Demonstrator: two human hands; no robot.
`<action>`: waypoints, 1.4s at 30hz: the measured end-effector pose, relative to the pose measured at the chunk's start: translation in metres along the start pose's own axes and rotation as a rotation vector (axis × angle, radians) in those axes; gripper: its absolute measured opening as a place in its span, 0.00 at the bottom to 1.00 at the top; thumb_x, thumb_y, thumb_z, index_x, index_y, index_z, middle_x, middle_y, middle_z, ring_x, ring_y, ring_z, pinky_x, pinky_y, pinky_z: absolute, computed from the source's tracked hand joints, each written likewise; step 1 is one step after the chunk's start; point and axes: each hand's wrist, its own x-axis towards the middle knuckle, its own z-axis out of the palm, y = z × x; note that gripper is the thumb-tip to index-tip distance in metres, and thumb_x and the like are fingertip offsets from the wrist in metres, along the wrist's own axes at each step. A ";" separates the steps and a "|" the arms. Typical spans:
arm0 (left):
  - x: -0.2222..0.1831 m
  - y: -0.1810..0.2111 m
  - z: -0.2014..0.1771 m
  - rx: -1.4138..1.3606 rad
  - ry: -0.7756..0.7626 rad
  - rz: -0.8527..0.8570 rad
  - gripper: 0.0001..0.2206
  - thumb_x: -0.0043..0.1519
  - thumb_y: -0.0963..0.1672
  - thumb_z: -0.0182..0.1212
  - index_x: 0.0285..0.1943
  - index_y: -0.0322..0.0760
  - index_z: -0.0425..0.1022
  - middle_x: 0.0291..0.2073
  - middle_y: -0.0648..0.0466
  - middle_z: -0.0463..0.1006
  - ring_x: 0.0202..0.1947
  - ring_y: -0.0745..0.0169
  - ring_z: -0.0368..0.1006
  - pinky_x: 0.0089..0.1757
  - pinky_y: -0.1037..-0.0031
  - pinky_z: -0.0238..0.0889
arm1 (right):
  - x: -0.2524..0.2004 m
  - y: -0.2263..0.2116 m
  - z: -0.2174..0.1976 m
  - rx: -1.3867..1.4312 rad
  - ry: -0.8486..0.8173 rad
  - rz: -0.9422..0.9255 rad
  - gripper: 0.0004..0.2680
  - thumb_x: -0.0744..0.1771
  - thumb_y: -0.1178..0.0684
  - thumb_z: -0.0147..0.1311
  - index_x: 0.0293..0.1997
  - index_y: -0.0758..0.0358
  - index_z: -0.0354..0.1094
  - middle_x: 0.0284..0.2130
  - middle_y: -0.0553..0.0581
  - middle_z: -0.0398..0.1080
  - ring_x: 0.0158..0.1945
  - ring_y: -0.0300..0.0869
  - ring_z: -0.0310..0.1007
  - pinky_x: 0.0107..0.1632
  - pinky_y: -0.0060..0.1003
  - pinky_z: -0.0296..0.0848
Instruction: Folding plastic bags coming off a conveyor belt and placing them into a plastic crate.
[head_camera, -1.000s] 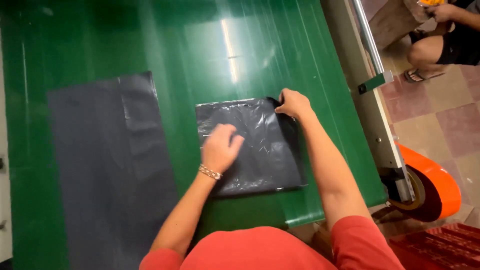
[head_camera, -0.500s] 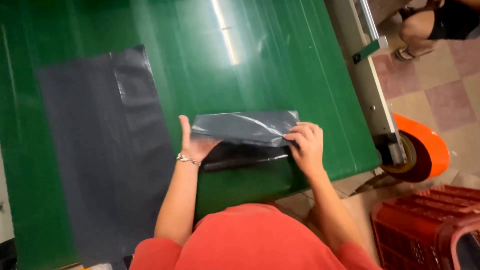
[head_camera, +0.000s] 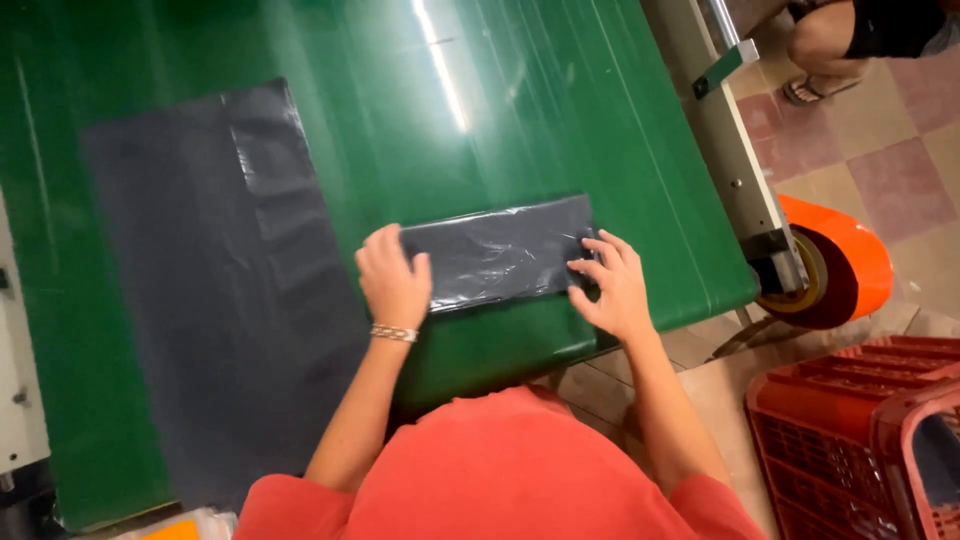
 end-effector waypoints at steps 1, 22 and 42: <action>-0.002 0.014 0.008 0.002 0.009 -0.003 0.30 0.51 0.47 0.71 0.64 0.43 0.67 0.55 0.52 0.68 0.52 0.50 0.68 0.43 0.57 0.72 | 0.012 -0.015 0.000 0.002 0.004 -0.009 0.12 0.59 0.43 0.60 0.43 0.46 0.75 0.55 0.51 0.70 0.66 0.51 0.63 0.66 0.48 0.57; -0.040 -0.027 0.010 0.317 0.097 1.121 0.07 0.65 0.46 0.48 0.41 0.45 0.71 0.39 0.54 0.69 0.35 0.55 0.66 0.30 0.68 0.61 | 0.044 -0.103 0.034 -0.118 -0.232 -0.051 0.29 0.58 0.46 0.63 0.63 0.71 0.61 0.62 0.74 0.61 0.69 0.65 0.55 0.69 0.61 0.53; 0.023 0.057 0.085 -0.159 -0.500 0.320 0.16 0.65 0.56 0.51 0.32 0.48 0.66 0.26 0.53 0.76 0.33 0.52 0.78 0.36 0.61 0.71 | -0.062 0.005 0.122 1.530 0.046 1.426 0.06 0.70 0.49 0.51 0.47 0.55 0.61 0.38 0.54 0.69 0.37 0.49 0.79 0.39 0.53 0.81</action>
